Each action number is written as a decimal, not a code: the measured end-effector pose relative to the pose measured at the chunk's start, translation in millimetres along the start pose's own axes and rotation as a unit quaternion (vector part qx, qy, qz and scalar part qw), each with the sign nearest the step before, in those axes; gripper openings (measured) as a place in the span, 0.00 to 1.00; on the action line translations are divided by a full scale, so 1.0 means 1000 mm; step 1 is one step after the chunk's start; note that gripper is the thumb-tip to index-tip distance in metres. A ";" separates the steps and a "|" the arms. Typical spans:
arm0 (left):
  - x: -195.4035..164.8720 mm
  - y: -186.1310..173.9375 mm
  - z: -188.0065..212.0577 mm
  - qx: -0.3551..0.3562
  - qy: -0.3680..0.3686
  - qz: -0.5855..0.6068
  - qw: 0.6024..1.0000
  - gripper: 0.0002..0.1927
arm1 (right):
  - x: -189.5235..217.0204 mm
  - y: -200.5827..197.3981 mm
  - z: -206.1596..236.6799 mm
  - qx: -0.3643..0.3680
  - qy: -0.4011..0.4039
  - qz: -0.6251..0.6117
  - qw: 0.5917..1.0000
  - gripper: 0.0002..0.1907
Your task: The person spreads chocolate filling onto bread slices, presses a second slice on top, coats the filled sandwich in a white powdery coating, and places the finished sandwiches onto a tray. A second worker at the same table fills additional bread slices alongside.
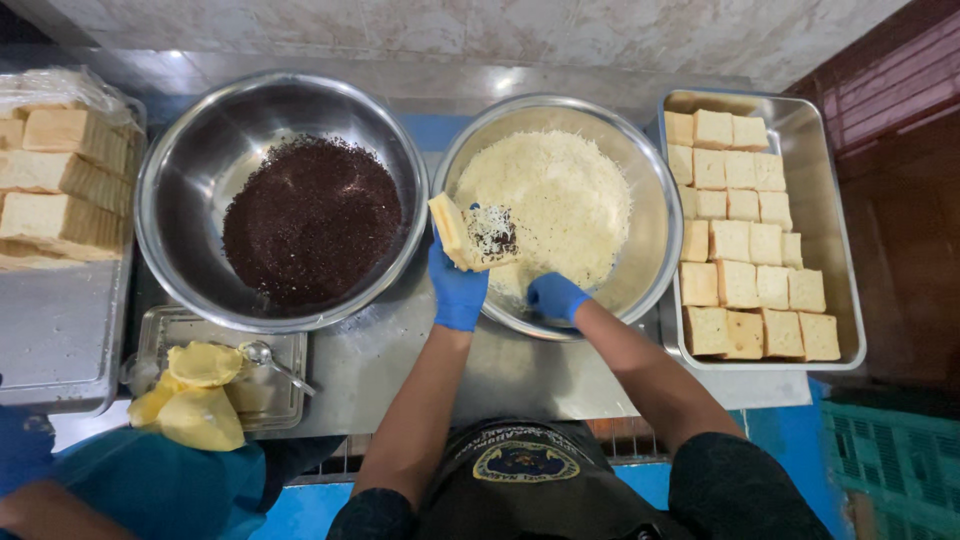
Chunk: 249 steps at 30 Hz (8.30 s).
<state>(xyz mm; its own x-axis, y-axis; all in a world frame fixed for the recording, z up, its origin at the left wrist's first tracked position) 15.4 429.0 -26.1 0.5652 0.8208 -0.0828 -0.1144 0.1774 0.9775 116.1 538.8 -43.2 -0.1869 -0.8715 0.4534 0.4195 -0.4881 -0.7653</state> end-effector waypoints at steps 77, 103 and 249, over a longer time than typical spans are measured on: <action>0.310 0.172 0.019 0.334 -0.076 -0.635 0.692 0.49 | -0.357 -0.165 0.297 -0.442 0.066 -0.401 0.800 0.19; 0.241 0.131 0.016 0.183 -0.026 -0.644 0.743 0.48 | -0.638 -0.153 0.329 -0.180 0.297 -0.581 0.736 0.32; -0.348 -0.048 0.089 -0.145 0.016 -0.220 0.964 0.36 | 0.428 -0.036 -0.220 0.042 -0.244 0.046 0.968 0.17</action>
<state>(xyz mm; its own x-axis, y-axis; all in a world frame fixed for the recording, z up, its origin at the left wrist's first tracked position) -103.0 86.4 -27.4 0.5870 0.6461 -0.4879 -0.0952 0.6535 0.7509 -174.7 173.3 77.5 0.2877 -0.7754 0.5621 0.4887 -0.3859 -0.7825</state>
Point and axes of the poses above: each hand's wrist, its own z-axis away from the middle knuckle, its own y-axis out of the palm, x = y × z, the point moved 10 cm from there along -z, towards the middle knuckle, and after that the axes turned 4 degrees about -z, right-handed, at the moved point
